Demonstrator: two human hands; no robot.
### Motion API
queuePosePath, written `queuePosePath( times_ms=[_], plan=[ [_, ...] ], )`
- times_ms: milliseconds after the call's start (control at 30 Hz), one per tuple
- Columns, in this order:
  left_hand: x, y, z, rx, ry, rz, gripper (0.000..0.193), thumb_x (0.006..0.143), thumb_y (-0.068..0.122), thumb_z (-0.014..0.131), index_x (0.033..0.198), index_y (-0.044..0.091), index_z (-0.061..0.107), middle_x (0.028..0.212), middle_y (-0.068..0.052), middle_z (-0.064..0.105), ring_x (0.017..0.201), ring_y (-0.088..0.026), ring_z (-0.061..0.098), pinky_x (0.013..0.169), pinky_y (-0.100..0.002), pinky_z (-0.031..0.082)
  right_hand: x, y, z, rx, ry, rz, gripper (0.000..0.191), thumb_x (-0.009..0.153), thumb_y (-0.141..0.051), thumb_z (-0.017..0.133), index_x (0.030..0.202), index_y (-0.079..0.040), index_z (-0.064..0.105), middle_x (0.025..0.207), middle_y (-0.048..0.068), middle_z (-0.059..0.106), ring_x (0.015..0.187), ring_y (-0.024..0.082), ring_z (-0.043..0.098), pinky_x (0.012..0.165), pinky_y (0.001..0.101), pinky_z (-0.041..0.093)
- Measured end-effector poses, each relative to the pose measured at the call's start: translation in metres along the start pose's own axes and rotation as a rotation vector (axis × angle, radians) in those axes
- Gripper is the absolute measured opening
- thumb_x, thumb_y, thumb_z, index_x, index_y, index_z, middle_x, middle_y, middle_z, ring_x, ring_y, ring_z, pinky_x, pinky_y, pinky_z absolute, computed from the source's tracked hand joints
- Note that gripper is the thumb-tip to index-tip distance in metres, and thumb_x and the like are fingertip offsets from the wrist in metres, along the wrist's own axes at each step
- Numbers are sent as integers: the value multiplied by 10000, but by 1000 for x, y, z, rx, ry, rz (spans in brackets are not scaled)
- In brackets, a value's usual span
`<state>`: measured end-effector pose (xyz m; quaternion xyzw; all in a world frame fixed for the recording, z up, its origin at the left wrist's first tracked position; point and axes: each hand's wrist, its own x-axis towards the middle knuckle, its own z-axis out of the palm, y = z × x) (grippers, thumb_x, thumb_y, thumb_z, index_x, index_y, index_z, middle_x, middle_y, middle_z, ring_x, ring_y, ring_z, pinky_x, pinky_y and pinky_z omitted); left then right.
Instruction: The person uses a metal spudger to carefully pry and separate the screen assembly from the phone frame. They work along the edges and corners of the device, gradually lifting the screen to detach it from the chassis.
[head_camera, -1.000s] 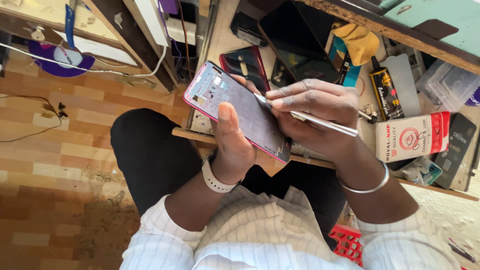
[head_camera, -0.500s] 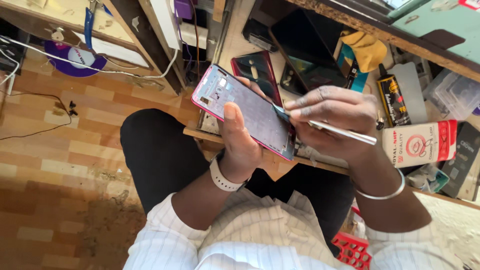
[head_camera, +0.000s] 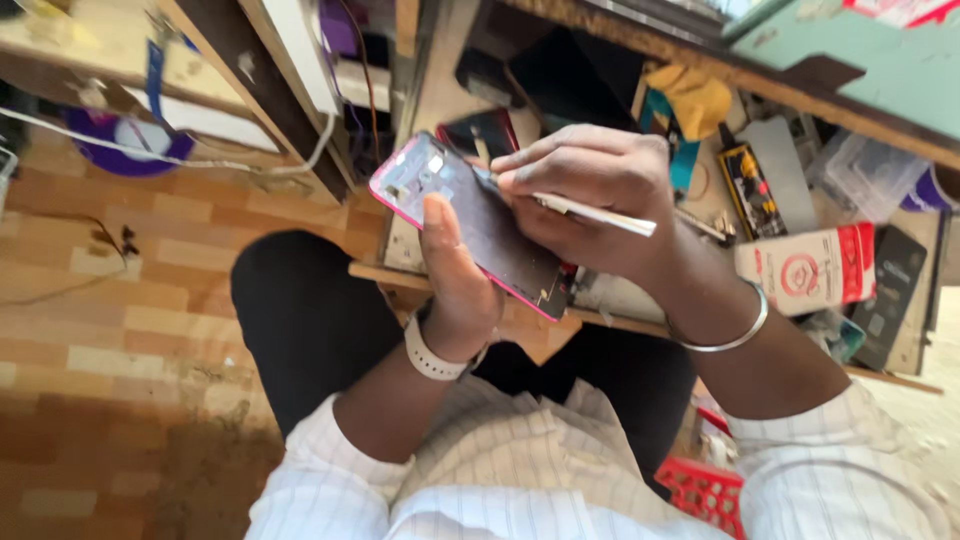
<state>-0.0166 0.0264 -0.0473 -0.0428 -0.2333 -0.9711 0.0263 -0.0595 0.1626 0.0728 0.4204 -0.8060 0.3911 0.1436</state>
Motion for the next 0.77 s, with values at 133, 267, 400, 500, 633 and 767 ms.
queuePosePath(
  times_ms=[133,267,400,500,633,767],
  plan=[
    [-1,-4,0,-75,51,-21,519,1144,476,338,1358,19,460,1281,-128,548,1222,-237,542,1109,-400,432,6,-7,0,-30,-20,23,149,838,15,806,965,-37,748,992,118,763,936,221,777,815,297,629],
    [1,-1,0,87,-39,4,568,1160,457,346,1452,-25,412,1399,-141,513,1326,-249,504,1176,-409,399,17,1,-1,-46,-27,-29,148,858,14,814,973,-30,732,1034,117,761,938,229,773,819,297,615],
    [2,4,5,-29,-191,-28,643,1118,449,324,1563,-15,337,1539,-114,458,1466,-215,438,1260,-377,340,20,10,6,-73,4,-20,169,842,11,826,985,-18,742,1035,113,772,957,243,764,808,302,592],
    [0,6,7,-15,-142,-51,657,1156,458,288,1558,-61,331,1532,-158,451,1444,-246,443,1248,-399,345,21,10,4,-13,-1,-55,153,830,26,807,942,-44,729,988,96,766,939,227,777,796,297,597],
    [-2,11,7,304,-199,29,625,1172,419,307,1578,-56,321,1570,-142,407,1448,-209,396,1276,-371,310,17,9,8,-42,61,-6,155,849,18,829,965,-41,746,984,101,767,914,222,766,802,303,595],
    [4,18,15,222,-231,-65,624,1144,394,327,1595,-32,267,1581,-132,376,1491,-218,370,1273,-375,296,17,17,13,-16,98,19,149,910,9,843,1001,-38,736,1047,109,776,944,221,778,842,301,599]
  ],
)
